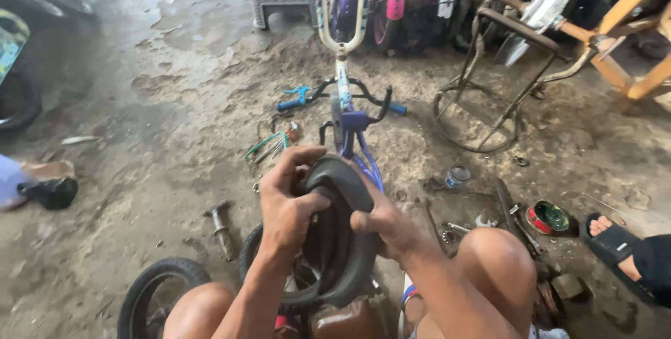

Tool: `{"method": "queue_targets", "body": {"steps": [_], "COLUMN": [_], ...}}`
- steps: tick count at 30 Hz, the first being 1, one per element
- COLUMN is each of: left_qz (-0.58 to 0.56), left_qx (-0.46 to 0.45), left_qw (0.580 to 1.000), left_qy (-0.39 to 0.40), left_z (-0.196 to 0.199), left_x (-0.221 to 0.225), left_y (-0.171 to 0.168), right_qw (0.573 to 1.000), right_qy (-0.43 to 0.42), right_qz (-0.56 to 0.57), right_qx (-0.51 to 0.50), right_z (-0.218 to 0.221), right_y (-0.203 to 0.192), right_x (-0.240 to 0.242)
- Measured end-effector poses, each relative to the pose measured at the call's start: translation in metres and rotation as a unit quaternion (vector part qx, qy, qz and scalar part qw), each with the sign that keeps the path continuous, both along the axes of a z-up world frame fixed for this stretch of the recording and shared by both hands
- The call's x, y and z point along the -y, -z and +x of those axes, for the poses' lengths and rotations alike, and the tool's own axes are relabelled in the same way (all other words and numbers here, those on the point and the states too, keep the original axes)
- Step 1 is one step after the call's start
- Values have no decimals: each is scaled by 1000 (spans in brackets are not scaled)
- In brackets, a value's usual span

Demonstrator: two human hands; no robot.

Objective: The person removes an inner tube from a bicycle wheel, then installs a new inner tube and fits the tire back onto the rim. They use a tire lever to secure the tire bead onto the rim.

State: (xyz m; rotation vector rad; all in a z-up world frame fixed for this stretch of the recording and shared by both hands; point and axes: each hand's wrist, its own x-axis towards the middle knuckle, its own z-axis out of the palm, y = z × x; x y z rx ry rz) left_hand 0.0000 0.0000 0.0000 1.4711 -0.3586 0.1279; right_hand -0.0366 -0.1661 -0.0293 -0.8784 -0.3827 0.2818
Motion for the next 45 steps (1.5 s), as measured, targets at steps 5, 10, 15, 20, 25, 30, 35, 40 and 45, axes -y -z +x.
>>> {"method": "queue_targets", "body": {"steps": [5,10,15,20,25,30,35,40,45], "left_qz": [-126,-78,-30,167,274,294,298,298,354], "left_qx": [47,142,90,112,-29,-12,-51,-19,-20], "left_qw": [990,980,995,975,960,955,952,953,935], "left_qy": [-31,-115,1,92,56,32,46,44,22], "left_z": [14,6,0,-8,-11,-9,1,9,12], "left_x": [1,15,5,23,33,35,37,46,57], "left_y": [32,29,12,20,19,28,19,33,43], "right_qw": [994,996,989,969,965,953,946,947,924], "right_qy": [-24,-33,125,238,259,289,306,307,367], "right_qz": [36,36,67,54,10,-70,-104,-90,-110], "right_qx": [-98,-69,-52,-32,-34,-51,-27,17,-11], "right_z": [2,14,27,35,38,37,48,52,58], "right_y": [30,15,0,27,49,35,46,56,61], "right_x": [-5,-2,14,23,21,12,13,20,21]}}
